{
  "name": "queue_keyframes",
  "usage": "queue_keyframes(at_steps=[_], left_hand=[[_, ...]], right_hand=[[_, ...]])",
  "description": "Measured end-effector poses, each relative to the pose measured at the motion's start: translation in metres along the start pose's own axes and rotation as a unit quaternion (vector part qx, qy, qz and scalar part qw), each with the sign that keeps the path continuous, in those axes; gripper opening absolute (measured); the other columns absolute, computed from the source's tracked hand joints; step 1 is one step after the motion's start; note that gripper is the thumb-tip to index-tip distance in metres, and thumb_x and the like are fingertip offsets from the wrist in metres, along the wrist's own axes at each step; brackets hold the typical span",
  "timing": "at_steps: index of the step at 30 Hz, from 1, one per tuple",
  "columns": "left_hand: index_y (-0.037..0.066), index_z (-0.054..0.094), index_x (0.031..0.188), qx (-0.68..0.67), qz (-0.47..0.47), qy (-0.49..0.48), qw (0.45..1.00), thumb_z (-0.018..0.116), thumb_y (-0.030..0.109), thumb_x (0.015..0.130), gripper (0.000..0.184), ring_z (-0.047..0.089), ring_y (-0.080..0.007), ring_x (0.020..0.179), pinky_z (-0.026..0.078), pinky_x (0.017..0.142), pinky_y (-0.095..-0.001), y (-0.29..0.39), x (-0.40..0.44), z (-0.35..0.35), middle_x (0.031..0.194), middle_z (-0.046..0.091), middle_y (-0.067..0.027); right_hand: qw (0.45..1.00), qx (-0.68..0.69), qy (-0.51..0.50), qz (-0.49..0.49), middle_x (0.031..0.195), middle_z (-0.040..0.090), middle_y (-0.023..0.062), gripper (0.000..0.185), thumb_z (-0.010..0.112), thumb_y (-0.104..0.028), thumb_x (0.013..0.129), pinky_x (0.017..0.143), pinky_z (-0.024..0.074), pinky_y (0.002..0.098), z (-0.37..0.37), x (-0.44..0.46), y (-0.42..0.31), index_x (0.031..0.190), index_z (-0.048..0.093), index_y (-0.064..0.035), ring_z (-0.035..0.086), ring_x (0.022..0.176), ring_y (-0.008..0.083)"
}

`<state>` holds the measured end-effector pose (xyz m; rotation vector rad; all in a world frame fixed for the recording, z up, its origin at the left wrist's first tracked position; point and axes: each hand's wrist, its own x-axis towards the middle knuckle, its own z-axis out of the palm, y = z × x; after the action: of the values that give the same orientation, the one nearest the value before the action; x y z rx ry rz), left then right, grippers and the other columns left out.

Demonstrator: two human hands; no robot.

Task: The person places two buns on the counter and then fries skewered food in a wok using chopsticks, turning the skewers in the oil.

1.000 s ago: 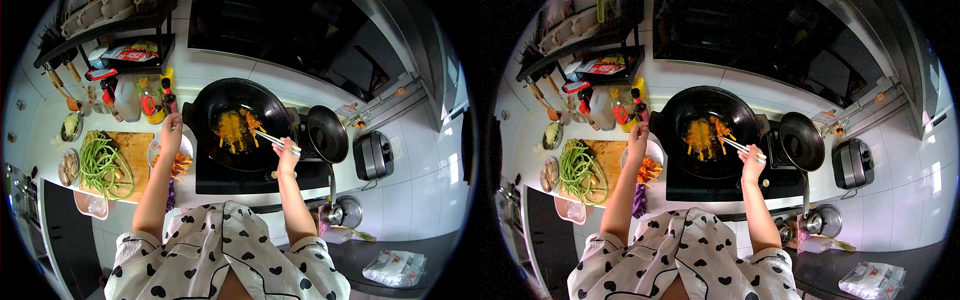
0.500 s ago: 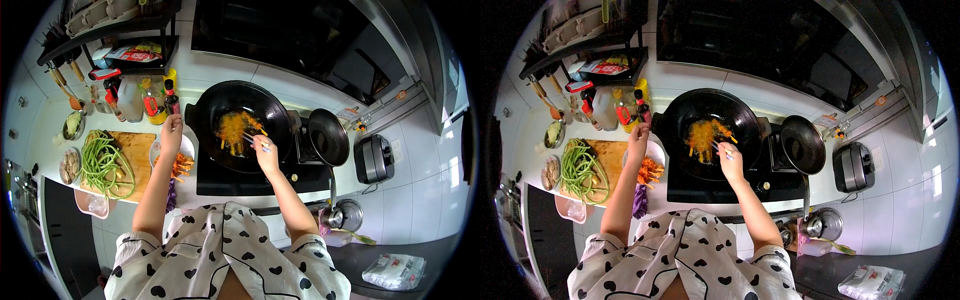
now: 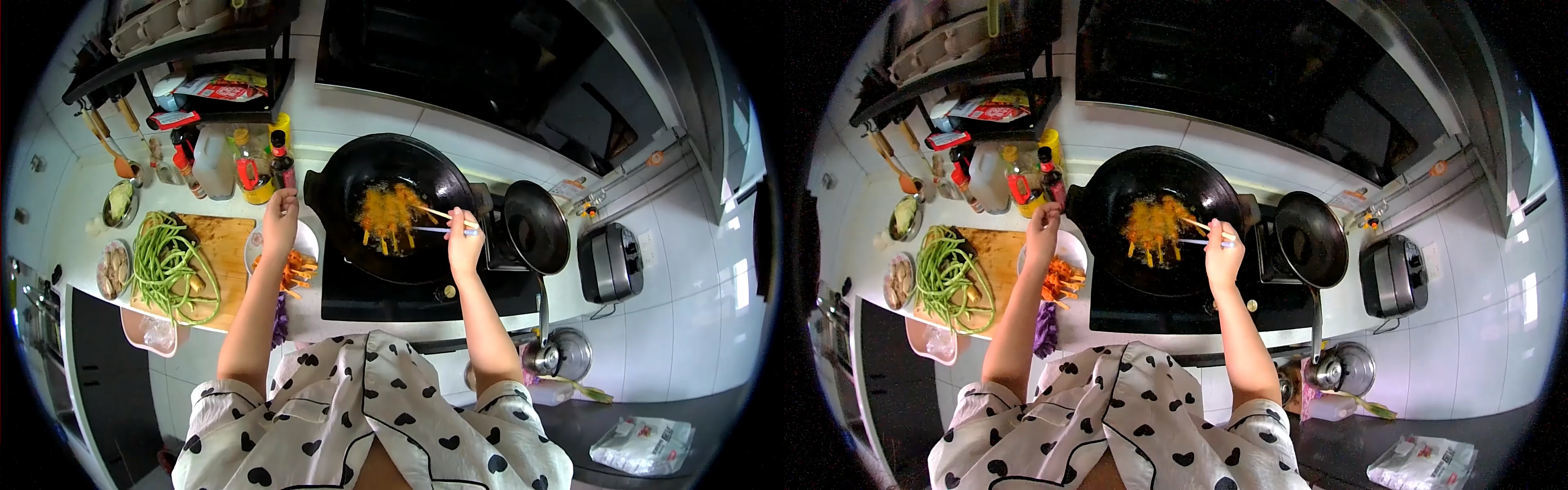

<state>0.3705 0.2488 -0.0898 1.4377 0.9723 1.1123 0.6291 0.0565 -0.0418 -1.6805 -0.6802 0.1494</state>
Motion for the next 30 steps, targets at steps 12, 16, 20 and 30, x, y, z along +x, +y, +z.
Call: queue_keyframes(at_steps=[12, 16, 20, 30], left_hand=[[0.000, 0.055, 0.105, 0.003, 0.007, 0.002, 1.000, 0.052, 0.001, 0.086, 0.019, 0.047, -0.0080, 0.075, 0.041, 0.071, -0.0200, -0.011, 0.001, 0.001, 0.083, 0.052, 0.0001], [0.000, 0.055, 0.104, -0.010, 0.015, 0.003, 1.000, 0.051, 0.001, 0.086, 0.018, 0.048, -0.0076, 0.075, 0.041, 0.071, -0.0201, -0.012, 0.002, 0.003, 0.084, 0.053, 0.0000], [0.000, 0.055, 0.104, -0.011, 0.008, 0.000, 1.000, 0.051, 0.000, 0.086, 0.018, 0.047, -0.0077, 0.075, 0.041, 0.071, -0.0202, -0.011, 0.001, 0.001, 0.084, 0.053, 0.0000], [0.000, 0.055, 0.104, -0.001, 0.001, 0.011, 1.000, 0.051, 0.000, 0.085, 0.019, 0.048, -0.0084, 0.075, 0.041, 0.071, -0.0203, -0.006, 0.000, -0.001, 0.084, 0.053, -0.0007]], right_hand=[[0.997, -0.032, -0.075, 0.007, 0.075, 0.063, 0.0072, 0.021, 0.058, -0.020, 0.089, 0.059, 0.0470, 0.0253, 0.015, -0.007, 0.030, 0.092, 0.064, -0.0004, 0.059, 0.061, 0.0116], [0.995, -0.017, -0.096, 0.005, 0.081, 0.065, 0.0073, 0.020, 0.058, -0.017, 0.088, 0.061, 0.0479, 0.0244, 0.033, -0.011, 0.034, 0.094, 0.064, 0.0007, 0.062, 0.065, 0.0135], [0.991, 0.037, -0.124, 0.021, 0.079, 0.065, 0.0058, 0.020, 0.058, -0.017, 0.089, 0.061, 0.0481, 0.0236, 0.042, -0.016, 0.036, 0.096, 0.064, 0.0014, 0.062, 0.067, 0.0120], [0.993, -0.092, -0.046, -0.060, 0.080, 0.061, 0.0078, 0.020, 0.053, -0.015, 0.091, 0.057, 0.0456, 0.0249, 0.009, 0.001, 0.010, 0.093, 0.062, 0.0023, 0.058, 0.059, 0.0128]])
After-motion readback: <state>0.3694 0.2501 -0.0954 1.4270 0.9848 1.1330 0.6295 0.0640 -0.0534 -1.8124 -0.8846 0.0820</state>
